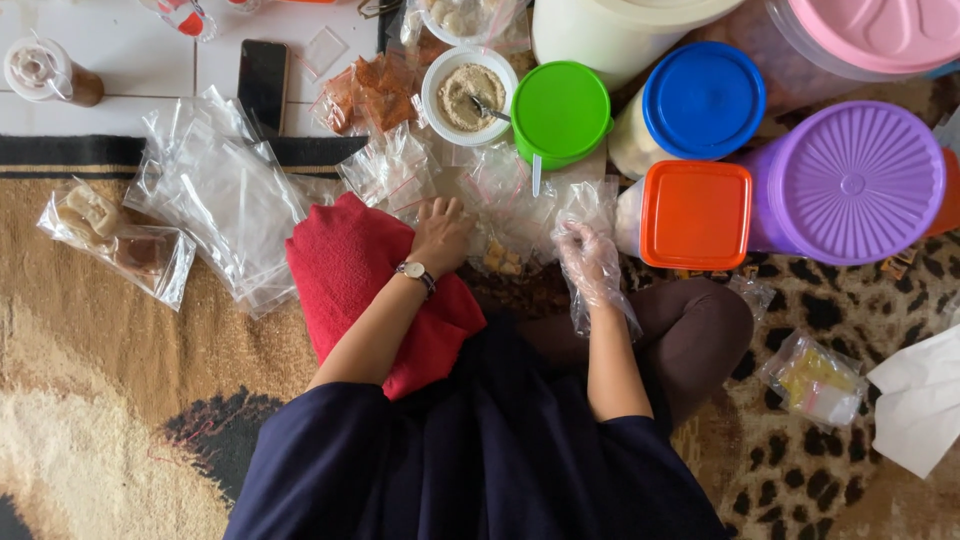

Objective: The person puts small snacks into plastic bags with a plastic glove and by hand, then sets the filled bags on the rug.

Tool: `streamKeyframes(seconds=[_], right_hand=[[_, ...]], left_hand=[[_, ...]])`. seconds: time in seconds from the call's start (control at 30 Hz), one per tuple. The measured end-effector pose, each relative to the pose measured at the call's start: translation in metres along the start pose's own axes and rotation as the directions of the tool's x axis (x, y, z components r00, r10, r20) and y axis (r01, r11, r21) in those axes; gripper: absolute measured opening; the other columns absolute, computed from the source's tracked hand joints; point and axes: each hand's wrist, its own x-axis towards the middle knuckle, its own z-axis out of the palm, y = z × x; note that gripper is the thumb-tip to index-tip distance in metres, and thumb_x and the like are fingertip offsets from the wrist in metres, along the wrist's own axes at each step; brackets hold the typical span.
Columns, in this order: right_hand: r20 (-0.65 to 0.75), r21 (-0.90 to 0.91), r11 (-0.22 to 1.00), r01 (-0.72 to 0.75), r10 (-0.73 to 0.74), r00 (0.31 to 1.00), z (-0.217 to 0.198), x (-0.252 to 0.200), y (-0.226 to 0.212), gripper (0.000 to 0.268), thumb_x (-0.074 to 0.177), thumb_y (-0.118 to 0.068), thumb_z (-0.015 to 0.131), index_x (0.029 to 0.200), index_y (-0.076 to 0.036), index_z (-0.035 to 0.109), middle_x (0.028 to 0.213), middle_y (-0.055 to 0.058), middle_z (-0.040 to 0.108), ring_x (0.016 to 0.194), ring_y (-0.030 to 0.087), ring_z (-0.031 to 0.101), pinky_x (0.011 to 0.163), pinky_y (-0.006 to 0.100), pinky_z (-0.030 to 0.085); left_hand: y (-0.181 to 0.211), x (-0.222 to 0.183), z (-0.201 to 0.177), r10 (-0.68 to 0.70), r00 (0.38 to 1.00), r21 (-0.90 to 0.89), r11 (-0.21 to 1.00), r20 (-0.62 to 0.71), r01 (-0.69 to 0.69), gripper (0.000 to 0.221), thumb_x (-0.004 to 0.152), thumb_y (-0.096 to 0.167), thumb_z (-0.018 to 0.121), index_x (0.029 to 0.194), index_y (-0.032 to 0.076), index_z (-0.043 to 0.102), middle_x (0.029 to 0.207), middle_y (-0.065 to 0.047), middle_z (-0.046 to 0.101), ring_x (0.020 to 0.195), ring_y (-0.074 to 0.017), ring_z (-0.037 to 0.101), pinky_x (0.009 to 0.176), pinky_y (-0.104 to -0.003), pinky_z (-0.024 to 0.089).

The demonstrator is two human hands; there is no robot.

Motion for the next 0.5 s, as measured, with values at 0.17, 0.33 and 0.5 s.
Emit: streamKeyframes(seconds=[0.17, 0.33, 0.5], right_hand=[[-0.064, 0.019, 0.989, 0.15, -0.149, 0.987, -0.007, -0.01, -0.008, 0.032, 0.095, -0.039, 0.063, 0.121, -0.026, 0.075, 0.1, 0.013, 0.077, 0.105, 0.037, 0.071, 0.091, 0.051, 0.055], [-0.242, -0.018, 0.945, 0.326, -0.32, 0.916, 0.008, -0.007, 0.003, 0.032, 0.095, -0.033, 0.074, 0.125, -0.023, 0.074, 0.095, 0.013, 0.077, 0.098, 0.035, 0.072, 0.086, 0.047, 0.057], [0.053, -0.026, 0.992, 0.123, -0.122, 0.991, 0.011, 0.0, 0.004, 0.043, 0.093, -0.049, 0.07, 0.132, -0.032, 0.069, 0.11, 0.008, 0.077, 0.111, 0.03, 0.07, 0.097, 0.044, 0.056]], left_hand=[[0.007, -0.002, -0.031, -0.131, 0.991, -0.131, 0.983, -0.003, 0.129, 0.067, 0.078, 0.035, 0.07, 0.142, 0.024, 0.053, 0.12, -0.006, 0.048, 0.116, -0.0309, 0.047, 0.093, -0.047, 0.044], [0.043, -0.006, -0.027, -0.149, 0.988, -0.158, 0.978, -0.047, 0.14, 0.057, 0.078, 0.042, 0.068, 0.133, 0.029, 0.059, 0.107, -0.001, 0.059, 0.102, -0.026, 0.06, 0.086, -0.047, 0.048], [0.085, -0.012, -0.034, -0.198, 0.934, -0.223, 0.937, 0.297, 0.269, 0.096, 0.086, 0.057, 0.065, 0.16, 0.016, 0.02, 0.105, -0.017, 0.072, 0.094, -0.0343, 0.074, 0.073, -0.049, 0.059]])
